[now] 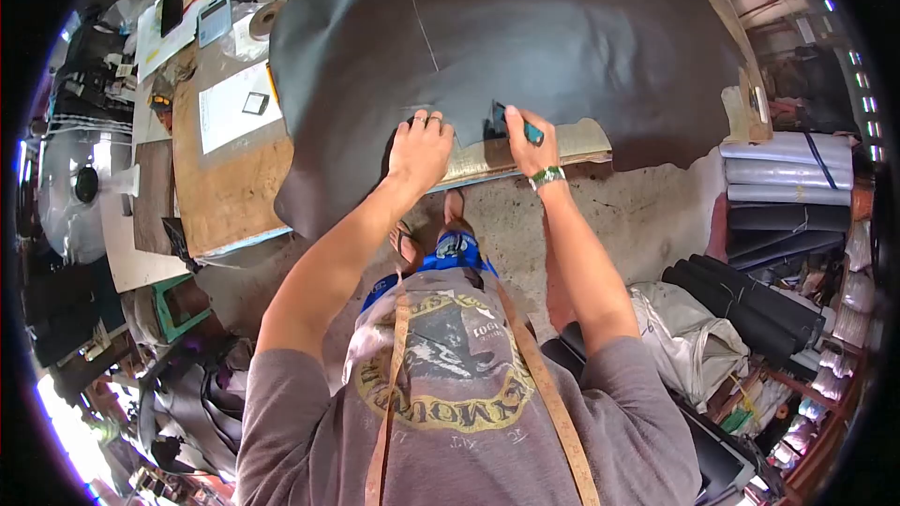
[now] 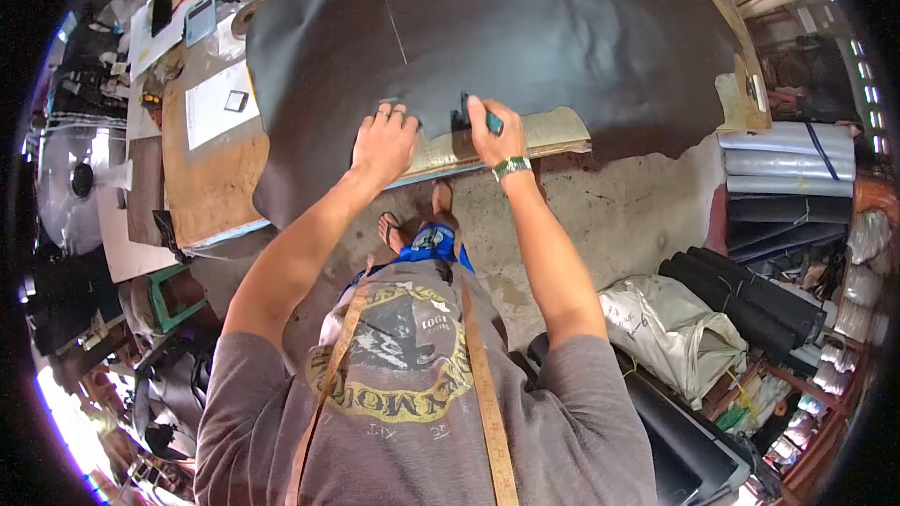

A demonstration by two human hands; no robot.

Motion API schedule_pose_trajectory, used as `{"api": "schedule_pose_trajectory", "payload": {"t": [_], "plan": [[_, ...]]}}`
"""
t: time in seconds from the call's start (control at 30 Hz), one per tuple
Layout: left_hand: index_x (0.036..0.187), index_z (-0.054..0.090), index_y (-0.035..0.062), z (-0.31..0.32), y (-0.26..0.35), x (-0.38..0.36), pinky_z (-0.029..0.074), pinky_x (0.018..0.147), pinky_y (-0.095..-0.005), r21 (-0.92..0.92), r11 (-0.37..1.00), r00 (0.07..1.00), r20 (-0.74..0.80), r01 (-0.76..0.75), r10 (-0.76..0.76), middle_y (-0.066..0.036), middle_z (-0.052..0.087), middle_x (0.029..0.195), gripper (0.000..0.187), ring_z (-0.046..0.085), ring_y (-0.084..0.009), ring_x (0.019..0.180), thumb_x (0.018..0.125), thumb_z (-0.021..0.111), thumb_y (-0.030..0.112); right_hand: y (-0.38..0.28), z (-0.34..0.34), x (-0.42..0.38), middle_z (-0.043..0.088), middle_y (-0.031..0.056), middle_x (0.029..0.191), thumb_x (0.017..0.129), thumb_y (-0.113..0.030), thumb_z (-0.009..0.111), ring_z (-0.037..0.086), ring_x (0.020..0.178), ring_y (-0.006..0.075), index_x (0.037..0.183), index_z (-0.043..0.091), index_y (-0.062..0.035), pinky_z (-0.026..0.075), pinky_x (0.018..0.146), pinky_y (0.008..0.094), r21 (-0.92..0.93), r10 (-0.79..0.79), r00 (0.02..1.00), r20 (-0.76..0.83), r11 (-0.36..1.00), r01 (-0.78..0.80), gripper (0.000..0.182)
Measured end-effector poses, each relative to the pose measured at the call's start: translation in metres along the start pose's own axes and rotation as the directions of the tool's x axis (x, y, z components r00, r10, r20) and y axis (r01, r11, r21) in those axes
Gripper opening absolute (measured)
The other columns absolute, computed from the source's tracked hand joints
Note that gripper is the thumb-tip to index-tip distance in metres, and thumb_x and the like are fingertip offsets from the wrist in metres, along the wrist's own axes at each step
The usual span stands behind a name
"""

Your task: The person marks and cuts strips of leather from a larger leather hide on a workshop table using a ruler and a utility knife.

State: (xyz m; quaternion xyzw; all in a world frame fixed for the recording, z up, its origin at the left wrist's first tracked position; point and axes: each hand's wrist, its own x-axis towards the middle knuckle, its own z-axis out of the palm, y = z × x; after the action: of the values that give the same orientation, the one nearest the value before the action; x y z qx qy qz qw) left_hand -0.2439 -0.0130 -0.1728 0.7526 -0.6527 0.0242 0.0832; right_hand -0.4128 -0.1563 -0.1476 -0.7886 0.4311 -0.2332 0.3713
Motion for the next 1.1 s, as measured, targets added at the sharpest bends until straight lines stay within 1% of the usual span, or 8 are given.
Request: {"api": "schedule_pose_trajectory", "payload": {"t": [0.07, 0.13, 0.17, 0.27, 0.47, 0.73, 0.87, 1.1], "plan": [[0.103, 0.062, 0.0047, 0.005, 0.000, -0.002, 0.055, 0.090, -0.0462, -0.146, 0.989, 0.999, -0.038, -0.014, 0.008, -0.014, 0.062, 0.113, 0.019, 0.060, -0.0335, 0.109, 0.087, 0.064, 0.014, 0.007, 0.003, -0.014, 0.064, 0.0244, 0.077, 0.101, -0.034, 0.056, 0.063, 0.075, 0.0436, 0.091, 0.069, 0.0040, 0.049, 0.071, 0.0461, 0.101, 0.073, 0.997, 0.019, 0.992, -0.075, 0.042], [0.096, 0.058, 0.0047, -0.003, 0.002, -0.007, 0.057, 0.082, -0.0437, -0.289, 0.957, 0.996, -0.078, 0.027, -0.052, -0.014, 0.059, 0.101, 0.013, 0.060, -0.0327, 0.101, 0.086, 0.064, 0.009, -0.003, 0.001, -0.034, 0.064, 0.0227, 0.080, 0.103, -0.024, 0.053, 0.065, 0.078, 0.0415, 0.097, 0.068, 0.0038, 0.050, 0.072, 0.0449, 0.104, 0.043, 0.991, 0.124, 0.993, -0.056, 0.033], [0.095, 0.059, 0.0045, -0.007, 0.003, -0.008, 0.056, 0.082, -0.0437, -0.339, 0.940, 0.993, -0.084, 0.047, -0.080, -0.013, 0.058, 0.100, 0.013, 0.060, -0.0323, 0.098, 0.086, 0.065, 0.009, -0.009, 0.003, -0.040, 0.064, 0.0226, 0.082, 0.103, -0.023, 0.053, 0.065, 0.080, 0.0415, 0.099, 0.068, 0.0037, 0.050, 0.072, 0.0444, 0.128, -0.031, 0.996, 0.089, 0.992, 0.020, 0.031], [0.092, 0.060, 0.0036, -0.011, 0.000, -0.007, 0.054, 0.081, -0.0436, -0.348, 0.938, 0.984, -0.168, -0.004, -0.058, -0.013, 0.060, 0.100, 0.011, 0.060, -0.0332, 0.094, 0.084, 0.067, 0.008, -0.016, 0.015, -0.058, 0.066, 0.0231, 0.096, 0.101, -0.015, 0.054, 0.064, 0.088, 0.0421, 0.109, 0.066, 0.0038, 0.051, 0.076, 0.0432, 0.178, -0.159, 0.987, 0.036, 0.973, 0.150, 0.024], [0.086, 0.061, 0.0012, -0.008, 0.000, -0.007, 0.052, 0.079, -0.0442, -0.469, 0.883, 0.978, -0.187, -0.011, -0.087, -0.014, 0.062, 0.093, 0.009, 0.060, -0.0355, 0.090, 0.083, 0.068, 0.005, -0.014, 0.028, -0.063, 0.065, 0.0236, 0.096, 0.100, -0.014, 0.055, 0.064, 0.087, 0.0417, 0.109, 0.064, 0.0069, 0.051, 0.077, 0.0433, 0.154, -0.223, 0.975, 0.017, 0.964, 0.218, 0.024], [0.092, 0.064, 0.0042, -0.006, -0.001, -0.006, 0.052, 0.086, -0.0421, -0.471, 0.881, 0.990, -0.103, 0.033, -0.092, -0.010, 0.063, 0.102, 0.010, 0.060, -0.0310, 0.098, 0.084, 0.067, 0.009, -0.018, 0.028, -0.059, 0.064, 0.0232, 0.094, 0.098, -0.012, 0.058, 0.063, 0.084, 0.0413, 0.108, 0.064, 0.0069, 0.051, 0.075, 0.0443, 0.159, -0.238, 0.968, 0.078, 0.962, 0.224, 0.022], [0.096, 0.066, 0.0032, -0.010, -0.002, -0.004, 0.052, 0.090, -0.0404, -0.446, 0.895, 0.988, -0.142, -0.017, -0.052, -0.010, 0.066, 0.112, 0.013, 0.061, -0.0306, 0.106, 0.084, 0.066, 0.007, -0.018, 0.034, -0.057, 0.064, 0.0233, 0.094, 0.096, -0.011, 0.059, 0.062, 0.085, 0.0419, 0.108, 0.064, 0.0073, 0.051, 0.075, 0.0448, 0.144, -0.234, 0.969, 0.074, 0.964, 0.222, 0.022], [0.100, 0.065, -0.0001, -0.009, -0.004, 0.001, 0.056, 0.085, -0.0440, -0.495, 0.869, 0.992, -0.113, -0.010, -0.053, -0.015, 0.068, 0.113, 0.015, 0.064, -0.0351, 0.104, 0.085, 0.064, 0.001, -0.011, 0.044, -0.048, 0.064, 0.0242, 0.098, 0.093, -0.006, 0.061, 0.061, 0.090, 0.0432, 0.110, 0.062, 0.0088, 0.050, 0.079, 0.0463, 0.157, -0.274, 0.958, 0.087, 0.953, 0.258, 0.023]]}}
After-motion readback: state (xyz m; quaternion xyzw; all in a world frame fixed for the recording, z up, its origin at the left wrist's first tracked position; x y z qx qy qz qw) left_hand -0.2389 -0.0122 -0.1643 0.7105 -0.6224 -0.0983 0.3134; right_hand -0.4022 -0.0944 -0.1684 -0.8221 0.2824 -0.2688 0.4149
